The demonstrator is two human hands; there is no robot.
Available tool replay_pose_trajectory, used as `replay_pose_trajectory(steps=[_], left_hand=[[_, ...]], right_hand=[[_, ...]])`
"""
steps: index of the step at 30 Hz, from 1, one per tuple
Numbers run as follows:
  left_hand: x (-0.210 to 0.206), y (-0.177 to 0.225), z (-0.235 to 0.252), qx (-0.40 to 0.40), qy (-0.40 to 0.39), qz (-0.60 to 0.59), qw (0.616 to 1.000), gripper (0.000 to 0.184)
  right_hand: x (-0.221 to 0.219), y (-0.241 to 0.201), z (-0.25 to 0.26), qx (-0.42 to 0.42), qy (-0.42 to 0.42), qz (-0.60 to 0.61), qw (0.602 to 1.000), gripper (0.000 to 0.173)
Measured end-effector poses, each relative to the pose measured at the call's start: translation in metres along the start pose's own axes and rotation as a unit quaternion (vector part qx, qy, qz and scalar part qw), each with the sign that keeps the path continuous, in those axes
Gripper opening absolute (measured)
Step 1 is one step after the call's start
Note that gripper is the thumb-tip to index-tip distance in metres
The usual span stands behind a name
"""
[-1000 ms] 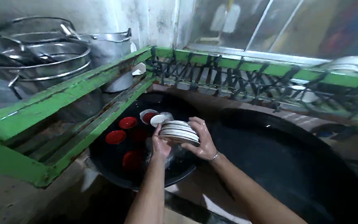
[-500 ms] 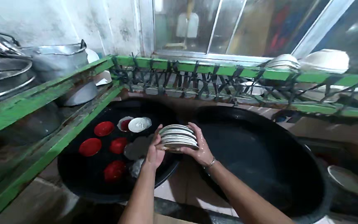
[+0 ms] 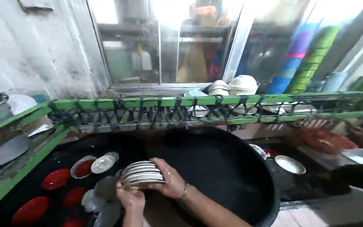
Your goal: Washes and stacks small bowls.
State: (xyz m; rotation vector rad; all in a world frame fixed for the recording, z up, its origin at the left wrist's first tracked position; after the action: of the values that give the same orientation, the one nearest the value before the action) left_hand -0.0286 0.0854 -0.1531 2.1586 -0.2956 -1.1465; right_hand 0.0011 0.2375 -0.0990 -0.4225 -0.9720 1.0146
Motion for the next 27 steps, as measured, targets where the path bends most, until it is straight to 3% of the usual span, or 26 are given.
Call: replay_pose_trajectory(steps=[4, 7, 10, 12, 15, 17, 19, 22, 25, 27], left_hand=[[-0.03, 0.006, -0.02, 0.007, -0.178, -0.132, 0.975, 0.046], [-0.092, 0.029, -0.052, 0.01, -0.37, -0.212, 0.904, 0.054], [-0.162, 0.053, -0.077, -0.013, -0.523, -0.19, 0.831, 0.062], [-0.216, 0.074, -0.111, -0.048, -0.53, -0.131, 0.836, 0.062], [-0.289, 0.098, -0.145, -0.172, -0.385, 0.04, 0.906, 0.062], [-0.312, 0.103, -0.135, -0.229, -0.352, 0.165, 0.892, 0.055], [-0.297, 0.106, -0.116, -0.306, -0.357, 0.241, 0.849, 0.047], [-0.212, 0.101, -0.078, -0.425, -0.334, 0.301, 0.786, 0.031], [-0.112, 0.098, -0.013, -0.441, -0.221, 0.352, 0.796, 0.023], [-0.054, 0.105, 0.035, -0.386, -0.142, 0.443, 0.797, 0.024]], right_hand=[[0.049, -0.024, 0.007, 0.142, 0.03, -0.055, 0.988, 0.074], [0.102, -0.06, 0.027, 0.262, 0.085, -0.058, 0.96, 0.072], [0.16, -0.096, 0.051, 0.35, 0.135, -0.091, 0.923, 0.058], [0.198, -0.113, 0.071, 0.391, 0.203, -0.139, 0.887, 0.051], [0.249, -0.124, 0.113, 0.424, 0.29, -0.201, 0.834, 0.049], [0.28, -0.119, 0.145, 0.389, 0.307, -0.264, 0.828, 0.05], [0.306, -0.102, 0.18, 0.309, 0.27, -0.336, 0.847, 0.056], [0.329, -0.049, 0.232, 0.185, 0.145, -0.439, 0.867, 0.061], [0.329, 0.009, 0.271, 0.106, -0.004, -0.553, 0.827, 0.066], [0.318, 0.039, 0.286, 0.071, -0.084, -0.615, 0.781, 0.074]])
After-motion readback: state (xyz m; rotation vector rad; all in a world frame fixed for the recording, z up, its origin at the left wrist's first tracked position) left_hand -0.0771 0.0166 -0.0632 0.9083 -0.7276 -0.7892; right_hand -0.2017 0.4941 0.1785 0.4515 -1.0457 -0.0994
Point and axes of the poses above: each hand's wrist, its own z-axis towards the middle knuckle, its own x-axis out of the back of the hand, y = z × x, the point moved 3 cm from there along z, towards the middle knuckle, and after that the axes turned 11 degrees about y, right-handed, at the moved point
